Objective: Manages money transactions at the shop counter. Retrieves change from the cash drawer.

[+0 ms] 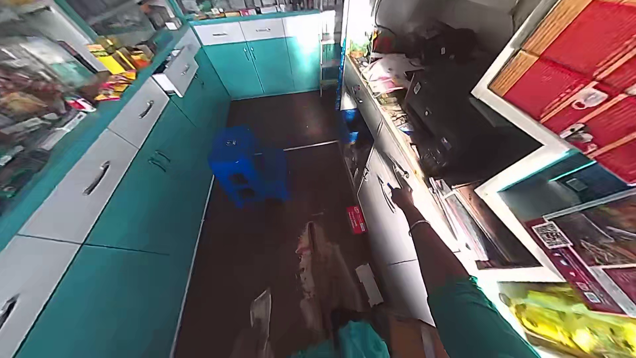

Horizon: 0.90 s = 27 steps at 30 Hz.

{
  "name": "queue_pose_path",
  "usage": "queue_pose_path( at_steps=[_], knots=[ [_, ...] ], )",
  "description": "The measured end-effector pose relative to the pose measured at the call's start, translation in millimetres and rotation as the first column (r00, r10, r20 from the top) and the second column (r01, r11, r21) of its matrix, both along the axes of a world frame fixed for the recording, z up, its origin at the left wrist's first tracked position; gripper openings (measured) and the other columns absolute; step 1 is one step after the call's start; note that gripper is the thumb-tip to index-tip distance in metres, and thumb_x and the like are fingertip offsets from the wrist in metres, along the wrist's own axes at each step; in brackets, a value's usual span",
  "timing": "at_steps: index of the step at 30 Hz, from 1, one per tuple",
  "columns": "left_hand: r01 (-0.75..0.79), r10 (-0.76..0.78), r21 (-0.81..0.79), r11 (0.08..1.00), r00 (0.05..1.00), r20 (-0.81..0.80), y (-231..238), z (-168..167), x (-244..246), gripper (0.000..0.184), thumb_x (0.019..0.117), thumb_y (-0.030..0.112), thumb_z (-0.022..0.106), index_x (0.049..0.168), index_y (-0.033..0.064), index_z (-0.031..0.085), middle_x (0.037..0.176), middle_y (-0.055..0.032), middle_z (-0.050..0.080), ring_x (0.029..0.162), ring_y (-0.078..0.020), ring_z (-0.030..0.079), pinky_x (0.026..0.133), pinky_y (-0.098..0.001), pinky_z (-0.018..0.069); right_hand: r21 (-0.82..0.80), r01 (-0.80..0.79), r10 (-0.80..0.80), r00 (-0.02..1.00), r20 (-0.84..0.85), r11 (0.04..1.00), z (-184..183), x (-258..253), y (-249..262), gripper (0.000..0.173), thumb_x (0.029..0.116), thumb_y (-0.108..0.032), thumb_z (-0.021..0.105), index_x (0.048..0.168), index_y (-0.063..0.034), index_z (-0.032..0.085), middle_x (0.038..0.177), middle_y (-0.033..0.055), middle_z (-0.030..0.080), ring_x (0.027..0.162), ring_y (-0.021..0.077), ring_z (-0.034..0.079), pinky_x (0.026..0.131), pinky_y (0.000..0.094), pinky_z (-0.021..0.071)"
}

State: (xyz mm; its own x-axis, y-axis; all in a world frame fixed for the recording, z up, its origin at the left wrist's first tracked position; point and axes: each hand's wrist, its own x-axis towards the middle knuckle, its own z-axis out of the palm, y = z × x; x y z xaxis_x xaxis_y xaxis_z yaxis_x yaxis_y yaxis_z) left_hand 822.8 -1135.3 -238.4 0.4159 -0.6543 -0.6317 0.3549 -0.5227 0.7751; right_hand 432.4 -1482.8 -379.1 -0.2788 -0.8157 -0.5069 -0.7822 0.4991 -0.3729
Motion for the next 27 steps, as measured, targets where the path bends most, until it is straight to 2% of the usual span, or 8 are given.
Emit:
queue_pose_path(
  at_steps=[3, 8, 11, 14, 17, 20, 23, 27],
  knots=[
    [0.143, -0.142, -0.001, 0.990, 0.986, 0.082, -28, -9, -1, 0.027, 0.1079, 0.018, 0.042, 0.130, 0.0019, 0.044, 0.083, 0.0020, 0.059, 0.062, -0.0026, 0.059, 0.056, -0.0213, 0.0530, 0.026, 0.076, -0.074, 0.993, -0.092, 0.997, 9, 22, -6, 0.042, 0.0990, -0.012, 0.056, 0.137, 0.0041, 0.058, 0.160, 0.0295, 0.030, 0.145, 0.0442, 0.038, 0.110, 0.0538, 0.0430],
    [0.294, -0.316, 0.121, 0.948, 0.912, 0.261, -89, -9, -18, 0.042, 0.1045, 0.014, 0.051, 0.140, -0.0068, 0.044, 0.115, -0.0177, 0.062, 0.093, -0.0140, 0.065, 0.082, -0.0341, 0.0566, 0.209, -0.110, 0.135, 0.985, -0.111, 0.972, 36, 79, 8, 0.049, 0.1010, -0.005, 0.049, 0.148, 0.0083, 0.045, 0.161, 0.0340, 0.026, 0.145, 0.0464, 0.038, 0.109, 0.0538, 0.0437],
    [0.416, -0.412, 0.049, 0.908, 0.867, 0.281, -137, -8, -38, 0.051, 0.1026, 0.011, 0.054, 0.149, -0.0030, 0.037, 0.129, -0.0227, 0.060, 0.107, -0.0205, 0.066, 0.092, -0.0392, 0.0559, 0.271, -0.224, 0.238, 0.971, -0.020, 0.936, 63, 127, 17, 0.049, 0.1009, -0.009, 0.052, 0.146, 0.0080, 0.045, 0.157, 0.0373, 0.031, 0.143, 0.0530, 0.037, 0.106, 0.0634, 0.0437],
    [0.473, -0.453, -0.023, 0.881, 0.855, 0.252, -171, -4, -55, 0.054, 0.1032, 0.010, 0.054, 0.151, -0.0029, 0.033, 0.132, -0.0223, 0.059, 0.109, -0.0196, 0.066, 0.093, -0.0374, 0.0562, 0.079, -0.262, 0.235, 0.940, 0.249, 0.962, 68, 158, 39, 0.057, 0.1013, -0.018, 0.057, 0.152, 0.0022, 0.042, 0.157, 0.0329, 0.036, 0.145, 0.0501, 0.037, 0.111, 0.0660, 0.0369],
    [0.470, -0.444, -0.053, 0.881, 0.861, 0.246, -192, -2, -57, 0.055, 0.1039, 0.010, 0.054, 0.152, -0.0015, 0.031, 0.133, -0.0226, 0.058, 0.110, -0.0213, 0.066, 0.093, -0.0388, 0.0563, -0.104, -0.142, 0.174, 0.701, 0.692, 0.984, 78, 169, 64, 0.038, 0.1088, -0.018, 0.048, 0.141, 0.0027, 0.052, 0.121, 0.0208, 0.066, 0.099, 0.0279, 0.070, 0.084, 0.0443, 0.0595],
    [0.453, -0.426, -0.066, 0.889, 0.871, 0.244, -195, -7, -57, 0.055, 0.1029, 0.011, 0.055, 0.151, -0.0009, 0.031, 0.127, -0.0202, 0.061, 0.105, -0.0192, 0.068, 0.089, -0.0368, 0.0582, -0.084, -0.020, 0.084, 0.467, 0.880, 0.996, 88, 157, 90, 0.036, 0.1108, -0.024, 0.040, 0.129, 0.0021, 0.058, 0.089, 0.0074, 0.070, 0.063, 0.0097, 0.061, 0.058, 0.0283, 0.0525],
    [0.553, -0.531, 0.002, 0.833, 0.798, 0.285, -198, -19, -71, 0.063, 0.0994, 0.009, 0.062, 0.152, -0.0049, 0.031, 0.129, -0.0249, 0.061, 0.110, -0.0258, 0.067, 0.095, -0.0416, 0.0554, -0.239, 0.052, 0.129, 0.721, 0.681, 0.970, 84, 125, 92, 0.031, 0.1069, -0.015, 0.045, 0.120, 0.0028, 0.067, 0.079, 0.0055, 0.068, 0.064, 0.0097, 0.059, 0.065, 0.0315, 0.0517],
    [0.756, -0.752, 0.082, 0.649, 0.621, 0.222, -205, -32, -98, 0.072, 0.0985, 0.014, 0.065, 0.155, -0.0049, 0.026, 0.129, -0.0281, 0.062, 0.114, -0.0327, 0.066, 0.099, -0.0469, 0.0533, -0.217, 0.077, -0.010, 0.955, 0.298, 0.973, 49, 72, 68, 0.035, 0.1060, -0.024, 0.053, 0.126, 0.0012, 0.068, 0.107, 0.0203, 0.073, 0.098, 0.0317, 0.070, 0.092, 0.0514, 0.0537]
  ],
)
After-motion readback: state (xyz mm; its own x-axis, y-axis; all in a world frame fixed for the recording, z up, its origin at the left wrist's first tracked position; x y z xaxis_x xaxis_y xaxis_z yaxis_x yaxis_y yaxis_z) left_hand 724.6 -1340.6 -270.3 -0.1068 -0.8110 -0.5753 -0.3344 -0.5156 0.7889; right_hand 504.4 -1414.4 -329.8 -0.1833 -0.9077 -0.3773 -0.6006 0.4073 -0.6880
